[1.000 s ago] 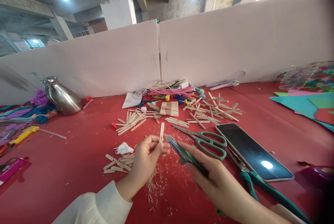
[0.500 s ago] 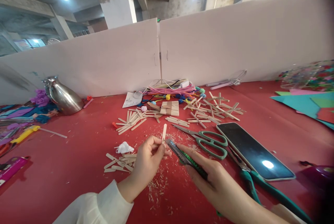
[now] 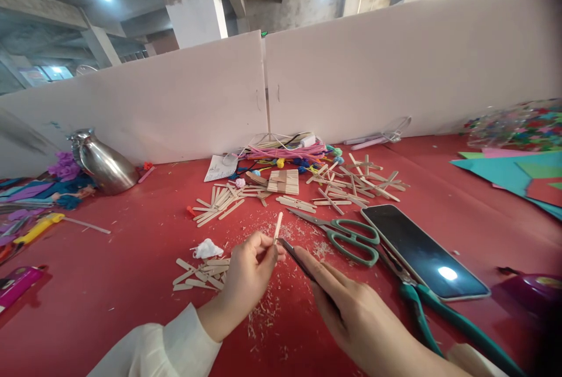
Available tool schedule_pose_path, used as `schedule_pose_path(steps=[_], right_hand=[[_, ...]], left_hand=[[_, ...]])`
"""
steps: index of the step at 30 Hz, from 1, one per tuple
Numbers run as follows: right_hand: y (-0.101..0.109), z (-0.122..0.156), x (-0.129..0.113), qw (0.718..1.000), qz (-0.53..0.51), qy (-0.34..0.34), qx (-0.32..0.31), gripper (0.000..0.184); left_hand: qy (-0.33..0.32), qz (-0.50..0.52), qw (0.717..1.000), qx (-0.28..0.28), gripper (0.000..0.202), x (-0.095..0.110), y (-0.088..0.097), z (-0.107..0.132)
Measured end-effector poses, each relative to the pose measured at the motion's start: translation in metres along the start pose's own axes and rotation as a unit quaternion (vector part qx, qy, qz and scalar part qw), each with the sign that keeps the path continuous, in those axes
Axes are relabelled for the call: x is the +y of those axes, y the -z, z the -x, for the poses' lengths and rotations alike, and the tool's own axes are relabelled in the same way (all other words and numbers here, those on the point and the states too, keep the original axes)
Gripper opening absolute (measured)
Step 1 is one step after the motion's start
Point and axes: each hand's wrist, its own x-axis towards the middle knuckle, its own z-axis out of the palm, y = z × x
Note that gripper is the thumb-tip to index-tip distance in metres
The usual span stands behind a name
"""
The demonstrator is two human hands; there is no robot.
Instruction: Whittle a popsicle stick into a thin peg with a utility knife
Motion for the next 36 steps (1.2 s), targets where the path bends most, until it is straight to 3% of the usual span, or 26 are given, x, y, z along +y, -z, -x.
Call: schedule_pose_path(steps=[3,5,8,10,13,16,20,25,36], right_hand=[[0.002,-0.002,-0.004,0.998,-0.059,-0.024,-0.007,0.051],[0.006,-0.005,-0.008,0.985,-0.144,-0.093,-0.035,0.051],[0.011,-0.011,-0.011,0.929,-0.293,-0.212,-0.082,0.051],[0.012,-0.014,-0.012,0.903,-0.342,-0.244,-0.091,0.053],[0.012,-0.012,-0.010,0.935,-0.276,-0.208,-0.078,0.053],[0.012,-0.008,-0.009,0.982,-0.158,-0.097,-0.042,0.048],[0.013,-0.007,-0.008,0.996,-0.084,-0.002,-0.008,0.047],[0.014,-0.007,-0.008,0.998,-0.058,0.012,-0.003,0.048],[0.010,-0.006,-0.008,0.997,-0.069,-0.029,-0.023,0.049]], left_hand=[[0.002,0.011,1.000,-0.004,0.022,0.000,0.000,0.000],[-0.002,0.015,1.000,-0.002,0.022,0.000,0.001,-0.001],[0.006,0.050,0.999,0.010,0.023,0.002,0.002,-0.002],[0.028,0.083,0.996,0.016,0.024,0.004,0.002,-0.003],[0.054,0.114,0.992,0.016,0.025,0.007,0.002,-0.004],[0.052,0.124,0.991,0.015,0.025,0.008,0.002,-0.003],[0.044,0.122,0.991,0.006,0.024,0.006,0.003,-0.002],[0.040,0.118,0.992,0.008,0.024,0.004,0.002,-0.002],[0.044,0.103,0.994,0.013,0.021,0.003,0.000,-0.003]])
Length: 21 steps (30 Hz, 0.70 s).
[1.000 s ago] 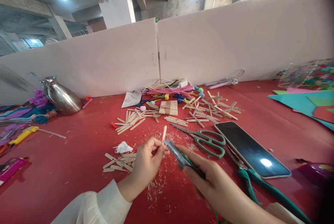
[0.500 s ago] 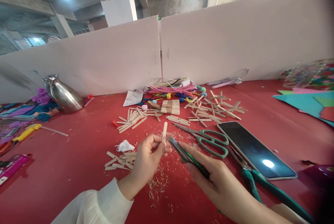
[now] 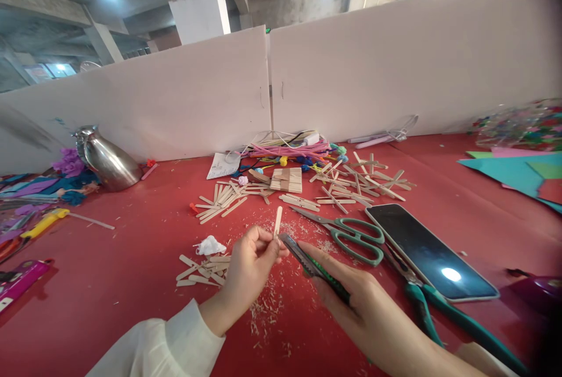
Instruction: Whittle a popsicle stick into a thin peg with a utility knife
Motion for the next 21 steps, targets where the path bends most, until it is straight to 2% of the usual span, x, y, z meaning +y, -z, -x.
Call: schedule_pose_path(steps=[3,7,10,13,15,17,19,21], right_hand=[[-0.001,0.001,-0.001,0.993,-0.082,-0.085,-0.020,0.049],[0.003,-0.003,-0.007,0.937,-0.263,-0.224,-0.051,0.053],[0.006,-0.007,-0.010,0.894,-0.358,-0.264,-0.058,0.054],[0.006,-0.008,-0.008,0.870,-0.406,-0.273,-0.061,0.053],[0.005,-0.007,-0.006,0.880,-0.390,-0.264,-0.060,0.053],[0.004,-0.006,-0.004,0.922,-0.312,-0.223,-0.055,0.052],[0.003,-0.004,-0.002,0.971,-0.190,-0.141,-0.035,0.049],[0.004,-0.002,0.000,0.996,-0.080,-0.051,0.001,0.045]], left_hand=[[-0.012,-0.029,1.000,-0.001,0.021,-0.002,0.000,0.001],[-0.040,-0.064,0.997,0.004,0.020,-0.005,0.002,0.001],[-0.044,-0.064,0.997,0.011,0.019,-0.005,0.002,0.000],[-0.027,-0.037,0.999,0.006,0.019,-0.004,0.001,-0.001],[-0.013,-0.016,1.000,0.006,0.020,-0.002,0.001,-0.001],[0.001,0.000,1.000,0.009,0.021,0.001,0.000,-0.002],[0.014,0.016,1.000,0.009,0.022,0.003,0.000,-0.002],[0.020,0.025,0.999,0.009,0.024,0.005,0.001,-0.001]])
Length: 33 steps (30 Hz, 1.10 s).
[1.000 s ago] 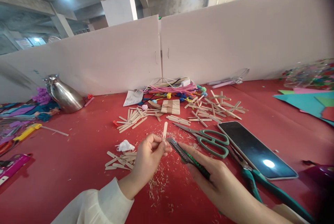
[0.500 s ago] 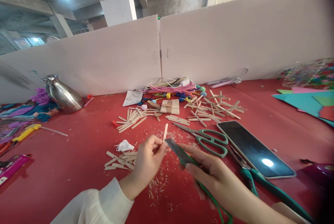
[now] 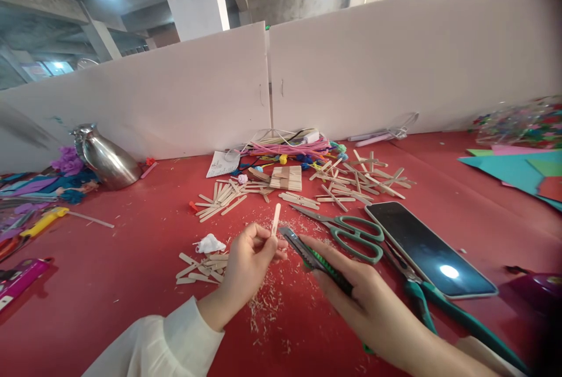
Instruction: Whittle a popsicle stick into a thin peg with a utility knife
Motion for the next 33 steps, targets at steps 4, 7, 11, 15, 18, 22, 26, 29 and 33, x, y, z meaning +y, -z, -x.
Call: schedule_pose_path(steps=[4,7,11,15,18,22,26,29,33], right_hand=[[0.004,0.000,0.001,0.990,0.104,0.085,0.033,0.044],[0.006,0.000,0.001,0.986,0.125,0.104,0.035,0.044],[0.006,0.000,0.002,0.982,0.141,0.122,0.027,0.045],[0.005,0.000,0.006,0.978,0.162,0.129,0.029,0.047],[0.003,0.000,0.011,0.972,0.188,0.138,0.034,0.048],[0.002,0.002,0.011,0.962,0.234,0.135,0.030,0.049],[0.001,0.003,0.005,0.975,0.191,0.115,0.017,0.050],[0.000,0.003,0.001,0.987,0.142,0.076,-0.002,0.049],[-0.002,0.003,-0.001,0.997,0.078,-0.004,-0.019,0.050]], left_hand=[[-0.002,-0.022,1.000,0.003,0.026,0.004,0.002,0.001],[-0.004,-0.039,0.999,-0.001,0.024,0.006,0.003,0.001],[-0.004,-0.057,0.998,-0.004,0.021,0.007,0.002,0.001],[-0.024,-0.091,0.996,-0.009,0.021,0.006,0.003,0.001],[-0.056,-0.128,0.990,-0.020,0.024,0.002,0.006,0.001],[-0.091,-0.186,0.978,-0.026,0.025,-0.001,0.008,0.002],[-0.116,-0.232,0.966,-0.020,0.021,-0.002,0.007,0.002],[-0.120,-0.246,0.962,-0.018,0.018,-0.002,0.006,0.002],[-0.118,-0.246,0.962,-0.017,0.017,-0.002,0.005,0.001]])
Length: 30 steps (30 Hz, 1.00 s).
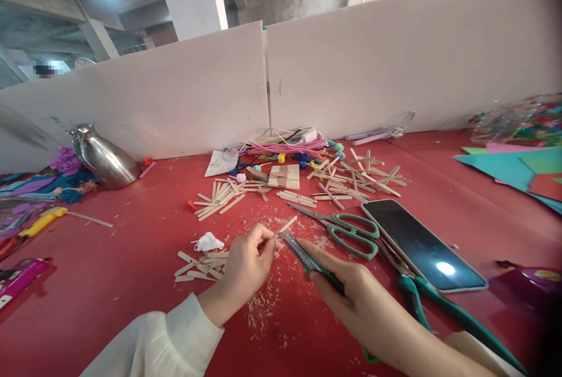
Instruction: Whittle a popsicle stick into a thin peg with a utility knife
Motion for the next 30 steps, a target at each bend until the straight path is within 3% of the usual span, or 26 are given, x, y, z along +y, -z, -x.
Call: schedule_pose_path(steps=[5,8,12,18,30], right_hand=[[-0.003,-0.001,0.001,0.989,-0.103,-0.104,-0.028,0.053],[-0.002,-0.002,0.001,0.999,-0.035,-0.022,0.003,0.050],[-0.001,-0.002,0.002,0.993,0.061,0.092,0.052,0.048],[-0.001,0.000,0.005,0.988,0.101,0.102,0.051,0.048],[-0.002,0.001,0.009,0.989,0.115,0.089,0.035,0.051]], left_hand=[[0.016,0.009,1.000,-0.009,0.018,0.001,-0.001,-0.003],[0.042,0.057,0.997,-0.015,0.020,0.002,0.000,-0.005],[0.075,0.125,0.989,-0.008,0.025,-0.001,0.001,-0.007],[0.080,0.154,0.985,-0.011,0.029,-0.004,0.001,-0.006],[0.067,0.116,0.991,-0.019,0.024,-0.002,0.000,-0.005]])
